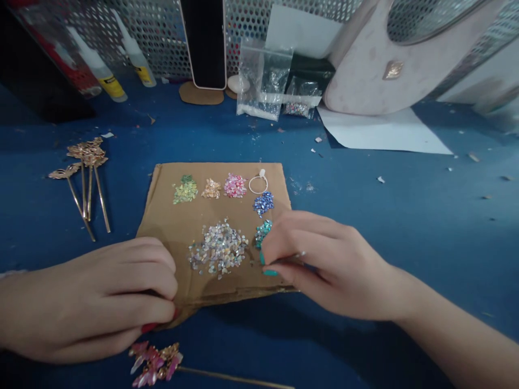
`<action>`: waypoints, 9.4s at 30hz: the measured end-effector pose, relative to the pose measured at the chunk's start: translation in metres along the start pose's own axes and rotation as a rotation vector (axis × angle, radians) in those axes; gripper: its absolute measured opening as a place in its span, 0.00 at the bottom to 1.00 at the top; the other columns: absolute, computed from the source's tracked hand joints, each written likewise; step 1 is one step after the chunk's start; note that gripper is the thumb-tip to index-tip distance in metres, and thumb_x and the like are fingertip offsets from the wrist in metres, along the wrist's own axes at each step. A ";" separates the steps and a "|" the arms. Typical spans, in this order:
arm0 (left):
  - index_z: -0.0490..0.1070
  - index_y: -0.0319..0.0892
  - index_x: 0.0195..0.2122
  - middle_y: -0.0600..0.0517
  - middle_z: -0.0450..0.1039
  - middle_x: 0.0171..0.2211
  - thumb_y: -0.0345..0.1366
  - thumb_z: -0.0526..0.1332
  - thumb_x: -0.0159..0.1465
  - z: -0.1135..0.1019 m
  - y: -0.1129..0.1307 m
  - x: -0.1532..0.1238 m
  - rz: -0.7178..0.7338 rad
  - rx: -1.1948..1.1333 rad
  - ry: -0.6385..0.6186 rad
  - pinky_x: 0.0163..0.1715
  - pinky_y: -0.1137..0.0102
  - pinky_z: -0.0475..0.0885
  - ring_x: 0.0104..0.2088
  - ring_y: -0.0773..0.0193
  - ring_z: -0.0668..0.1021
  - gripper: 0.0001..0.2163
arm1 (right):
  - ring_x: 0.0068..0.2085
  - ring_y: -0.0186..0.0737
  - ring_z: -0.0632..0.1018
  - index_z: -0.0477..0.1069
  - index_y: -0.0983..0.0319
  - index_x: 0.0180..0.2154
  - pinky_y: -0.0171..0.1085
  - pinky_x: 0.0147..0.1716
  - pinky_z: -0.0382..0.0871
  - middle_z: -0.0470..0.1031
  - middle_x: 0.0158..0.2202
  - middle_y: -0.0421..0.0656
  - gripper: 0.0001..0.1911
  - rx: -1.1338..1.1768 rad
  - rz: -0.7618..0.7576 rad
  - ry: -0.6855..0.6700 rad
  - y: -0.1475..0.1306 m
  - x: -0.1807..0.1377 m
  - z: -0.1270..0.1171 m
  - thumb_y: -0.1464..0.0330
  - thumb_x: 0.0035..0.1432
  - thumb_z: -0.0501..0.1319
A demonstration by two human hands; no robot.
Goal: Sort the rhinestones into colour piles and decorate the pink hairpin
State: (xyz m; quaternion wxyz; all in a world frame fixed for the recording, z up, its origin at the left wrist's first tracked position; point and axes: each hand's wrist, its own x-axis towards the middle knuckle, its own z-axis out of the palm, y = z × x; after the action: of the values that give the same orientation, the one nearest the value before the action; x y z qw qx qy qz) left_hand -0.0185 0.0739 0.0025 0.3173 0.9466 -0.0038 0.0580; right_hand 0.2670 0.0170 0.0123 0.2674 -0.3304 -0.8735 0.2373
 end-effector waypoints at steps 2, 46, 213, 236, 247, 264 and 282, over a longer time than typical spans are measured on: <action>0.68 0.38 0.38 0.49 0.71 0.34 0.23 0.53 0.59 0.000 0.000 0.000 0.003 0.003 0.003 0.38 0.65 0.65 0.34 0.61 0.68 0.09 | 0.34 0.33 0.73 0.64 0.61 0.35 0.34 0.33 0.70 0.71 0.28 0.42 0.10 -0.068 0.009 0.038 0.005 -0.001 -0.001 0.82 0.57 0.55; 0.67 0.41 0.39 0.48 0.72 0.34 0.24 0.50 0.63 -0.001 0.002 0.001 -0.013 0.010 0.014 0.38 0.66 0.67 0.34 0.62 0.70 0.09 | 0.31 0.39 0.78 0.65 0.55 0.37 0.39 0.28 0.74 0.75 0.28 0.40 0.12 -0.214 0.122 0.172 -0.005 0.004 0.009 0.79 0.55 0.56; 0.68 0.39 0.36 0.48 0.71 0.33 0.26 0.53 0.61 0.003 0.000 0.000 0.013 0.069 0.039 0.35 0.65 0.66 0.33 0.61 0.68 0.06 | 0.35 0.44 0.78 0.68 0.53 0.37 0.45 0.31 0.73 0.75 0.31 0.39 0.12 -0.064 0.085 0.328 0.024 0.030 0.016 0.76 0.55 0.59; 0.70 0.38 0.39 0.48 0.72 0.35 0.24 0.55 0.61 0.003 0.000 -0.001 0.022 0.056 0.052 0.38 0.65 0.67 0.34 0.61 0.70 0.08 | 0.35 0.35 0.77 0.67 0.61 0.35 0.36 0.37 0.74 0.76 0.30 0.43 0.07 -0.024 -0.053 0.108 -0.002 0.034 0.021 0.78 0.58 0.56; 0.69 0.39 0.39 0.48 0.72 0.35 0.26 0.54 0.62 0.004 -0.002 -0.001 0.023 0.068 0.050 0.39 0.65 0.67 0.34 0.61 0.69 0.08 | 0.35 0.35 0.78 0.67 0.61 0.35 0.36 0.37 0.74 0.76 0.30 0.43 0.06 -0.074 -0.062 0.108 -0.002 0.035 0.022 0.78 0.59 0.56; 0.70 0.38 0.39 0.48 0.71 0.35 0.25 0.53 0.62 0.004 0.000 -0.002 0.025 0.066 0.052 0.38 0.65 0.66 0.33 0.61 0.69 0.08 | 0.35 0.36 0.77 0.66 0.60 0.36 0.38 0.37 0.74 0.76 0.30 0.43 0.07 -0.060 -0.063 0.100 -0.004 0.035 0.024 0.78 0.59 0.56; 0.68 0.40 0.36 0.49 0.71 0.32 0.26 0.53 0.61 0.004 -0.001 0.002 0.024 0.106 0.048 0.35 0.66 0.67 0.32 0.62 0.69 0.07 | 0.33 0.37 0.79 0.69 0.55 0.33 0.36 0.30 0.71 0.76 0.33 0.38 0.06 -0.280 0.101 0.308 0.036 0.061 0.015 0.74 0.57 0.59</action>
State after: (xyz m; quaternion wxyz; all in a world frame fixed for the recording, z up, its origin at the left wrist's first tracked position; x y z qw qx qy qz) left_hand -0.0165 0.0723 -0.0009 0.2659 0.9603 -0.0043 0.0846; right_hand 0.2349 0.0801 -0.0013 0.3373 -0.4399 -0.8291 0.0732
